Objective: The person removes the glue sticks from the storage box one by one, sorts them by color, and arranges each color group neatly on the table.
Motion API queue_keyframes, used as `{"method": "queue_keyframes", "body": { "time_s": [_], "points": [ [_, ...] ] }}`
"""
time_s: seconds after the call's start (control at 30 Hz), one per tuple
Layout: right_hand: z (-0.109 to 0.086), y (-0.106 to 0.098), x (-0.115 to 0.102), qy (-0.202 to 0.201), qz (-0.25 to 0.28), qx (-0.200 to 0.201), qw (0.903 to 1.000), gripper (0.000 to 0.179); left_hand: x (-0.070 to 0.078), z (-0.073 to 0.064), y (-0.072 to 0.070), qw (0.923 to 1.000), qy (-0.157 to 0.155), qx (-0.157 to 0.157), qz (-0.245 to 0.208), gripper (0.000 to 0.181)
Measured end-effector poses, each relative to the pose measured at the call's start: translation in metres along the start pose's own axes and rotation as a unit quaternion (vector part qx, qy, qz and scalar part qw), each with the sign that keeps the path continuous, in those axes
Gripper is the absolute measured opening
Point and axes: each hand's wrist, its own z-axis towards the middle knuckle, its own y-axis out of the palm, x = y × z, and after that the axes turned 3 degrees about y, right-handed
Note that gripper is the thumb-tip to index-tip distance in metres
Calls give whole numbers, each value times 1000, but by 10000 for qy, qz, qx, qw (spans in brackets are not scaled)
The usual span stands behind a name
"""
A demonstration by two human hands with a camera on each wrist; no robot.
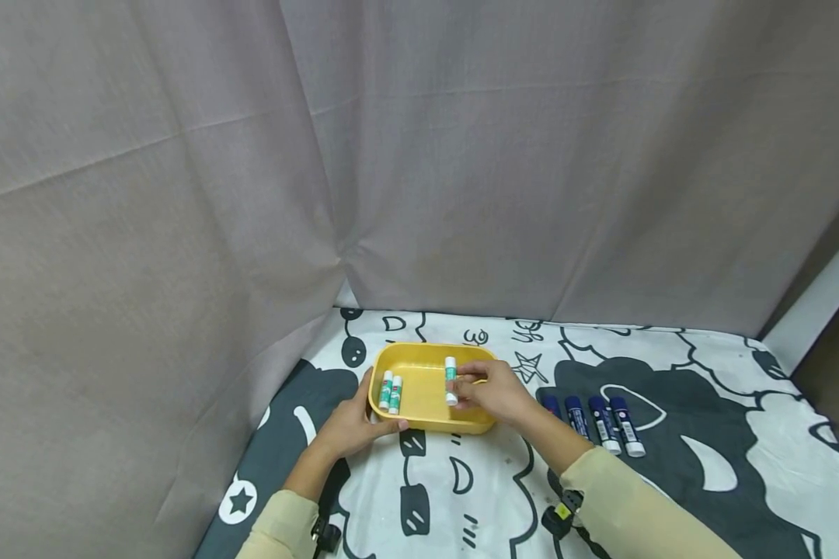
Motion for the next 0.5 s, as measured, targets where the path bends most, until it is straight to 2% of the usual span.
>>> {"method": "queue_keyframes", "body": {
  "time_s": [0.2,0.5],
  "points": [
    [-13,-9,0,-9,207,-57,9998,41,-1,1,1,10000,-21,28,44,137],
    [-24,-20,6,-10,168,-35,9999,42,-2,0,2,10000,69,59,32,137]
  ]
}}
